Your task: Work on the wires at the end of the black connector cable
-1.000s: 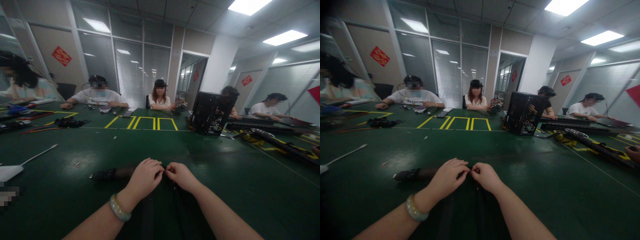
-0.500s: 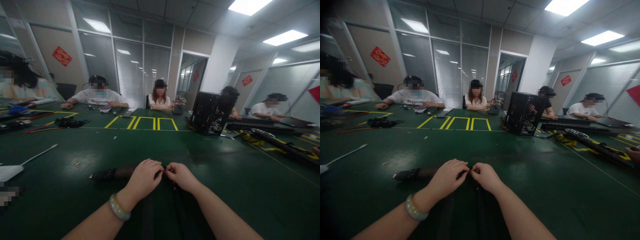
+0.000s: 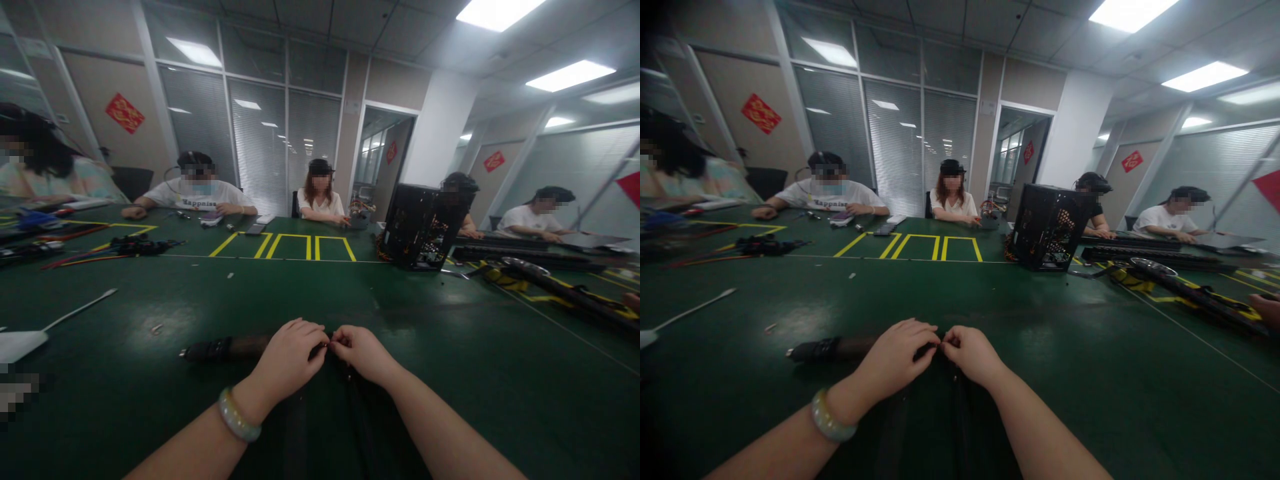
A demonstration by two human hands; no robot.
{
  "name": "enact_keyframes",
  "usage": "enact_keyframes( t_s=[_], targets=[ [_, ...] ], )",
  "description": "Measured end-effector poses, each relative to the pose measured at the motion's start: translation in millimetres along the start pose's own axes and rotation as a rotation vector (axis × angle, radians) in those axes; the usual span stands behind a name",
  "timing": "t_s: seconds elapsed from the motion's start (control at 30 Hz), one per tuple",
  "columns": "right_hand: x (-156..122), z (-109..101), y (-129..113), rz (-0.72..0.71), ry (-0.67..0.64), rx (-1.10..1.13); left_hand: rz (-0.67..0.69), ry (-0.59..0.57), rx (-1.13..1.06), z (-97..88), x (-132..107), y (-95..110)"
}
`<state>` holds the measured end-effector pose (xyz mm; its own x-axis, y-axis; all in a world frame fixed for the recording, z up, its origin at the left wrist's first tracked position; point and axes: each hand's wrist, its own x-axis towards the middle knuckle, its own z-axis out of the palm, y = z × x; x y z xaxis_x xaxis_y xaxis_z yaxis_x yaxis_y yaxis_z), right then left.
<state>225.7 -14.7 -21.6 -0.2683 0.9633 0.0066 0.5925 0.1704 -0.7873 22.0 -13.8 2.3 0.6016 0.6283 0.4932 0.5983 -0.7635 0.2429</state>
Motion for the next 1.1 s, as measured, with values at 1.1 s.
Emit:
enact_keyframes(
  t_s=[1.1],
  targets=[
    [1.1,-0.2,-0.6,-0.019,0.005,-0.022,-0.015,0.044,-0.007,2.6,-0.1,-3.4]
  ],
)
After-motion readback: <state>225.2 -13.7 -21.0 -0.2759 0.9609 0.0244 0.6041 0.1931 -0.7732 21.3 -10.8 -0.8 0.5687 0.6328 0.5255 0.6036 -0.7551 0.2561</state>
